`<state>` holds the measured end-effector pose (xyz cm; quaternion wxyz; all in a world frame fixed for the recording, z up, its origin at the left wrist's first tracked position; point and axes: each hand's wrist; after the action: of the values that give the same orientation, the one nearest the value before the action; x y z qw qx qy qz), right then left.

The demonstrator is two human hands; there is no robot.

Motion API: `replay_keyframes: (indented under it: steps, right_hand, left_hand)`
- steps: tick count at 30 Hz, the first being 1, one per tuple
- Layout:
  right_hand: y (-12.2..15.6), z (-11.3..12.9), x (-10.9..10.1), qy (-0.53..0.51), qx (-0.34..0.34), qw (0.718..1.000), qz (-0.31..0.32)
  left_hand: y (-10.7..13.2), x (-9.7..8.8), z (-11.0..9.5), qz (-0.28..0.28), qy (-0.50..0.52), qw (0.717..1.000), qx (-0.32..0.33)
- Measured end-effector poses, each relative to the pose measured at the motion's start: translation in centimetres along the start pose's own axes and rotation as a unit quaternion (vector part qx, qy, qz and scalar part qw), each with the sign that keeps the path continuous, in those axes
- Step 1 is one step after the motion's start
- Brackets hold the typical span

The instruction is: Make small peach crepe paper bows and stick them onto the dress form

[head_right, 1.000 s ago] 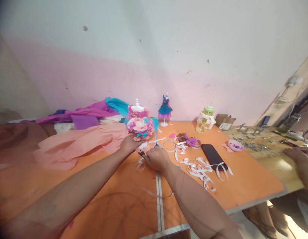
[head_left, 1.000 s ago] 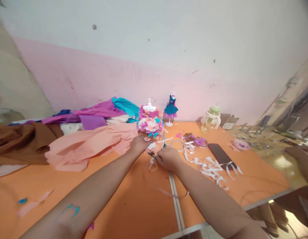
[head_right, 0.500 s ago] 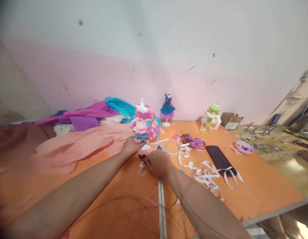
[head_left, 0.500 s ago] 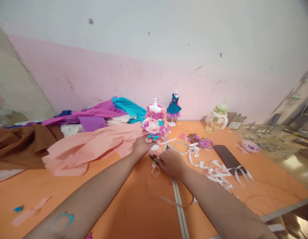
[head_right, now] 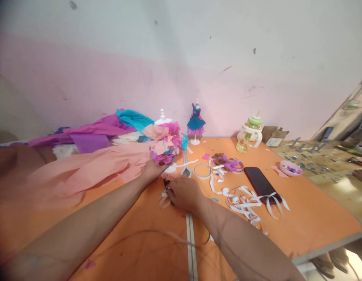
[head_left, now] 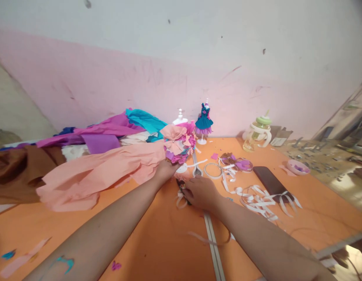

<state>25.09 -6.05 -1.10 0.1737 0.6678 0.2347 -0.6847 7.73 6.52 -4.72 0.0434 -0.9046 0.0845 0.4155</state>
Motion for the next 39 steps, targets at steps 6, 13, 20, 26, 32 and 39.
replay_keyframes:
  steps: [6,13,20,26,32,39]
  right_hand:
    - [0.5,0.9,0.0,-0.038,-0.005,0.999,0.011]
    - [1.3,1.4,-0.3,-0.034,-0.015,0.999,0.022]
    - [1.6,2.0,-0.5,-0.028,-0.013,0.999,0.013]
    - [1.7,2.1,-0.5,-0.042,-0.020,0.999,0.007]
    - [1.6,1.8,-0.2,-0.047,-0.044,0.998,0.001]
    - [1.5,1.6,-0.1,-0.029,-0.050,0.998,0.010]
  left_hand:
    - [-0.4,0.4,0.8,0.004,-0.021,0.998,0.062]
    - [0.4,0.4,0.2,-0.029,-0.065,0.996,0.062]
    - [1.4,0.0,0.1,-0.059,-0.075,0.995,-0.004]
    - [1.4,-0.2,0.4,-0.063,-0.068,0.996,-0.004]
    - [1.3,-0.2,0.4,-0.065,-0.059,0.996,0.001]
    - [2.2,-0.8,-0.3,-0.058,-0.027,0.998,0.018]
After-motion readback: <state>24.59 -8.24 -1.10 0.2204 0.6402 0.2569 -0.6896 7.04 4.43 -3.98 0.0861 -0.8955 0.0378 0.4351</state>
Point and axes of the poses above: each hand's wrist, its own y-axis away from the middle knuckle, its own x-axis out of the palm, z = x × y, and after that the axes turned 7 degrees about z, right-handed
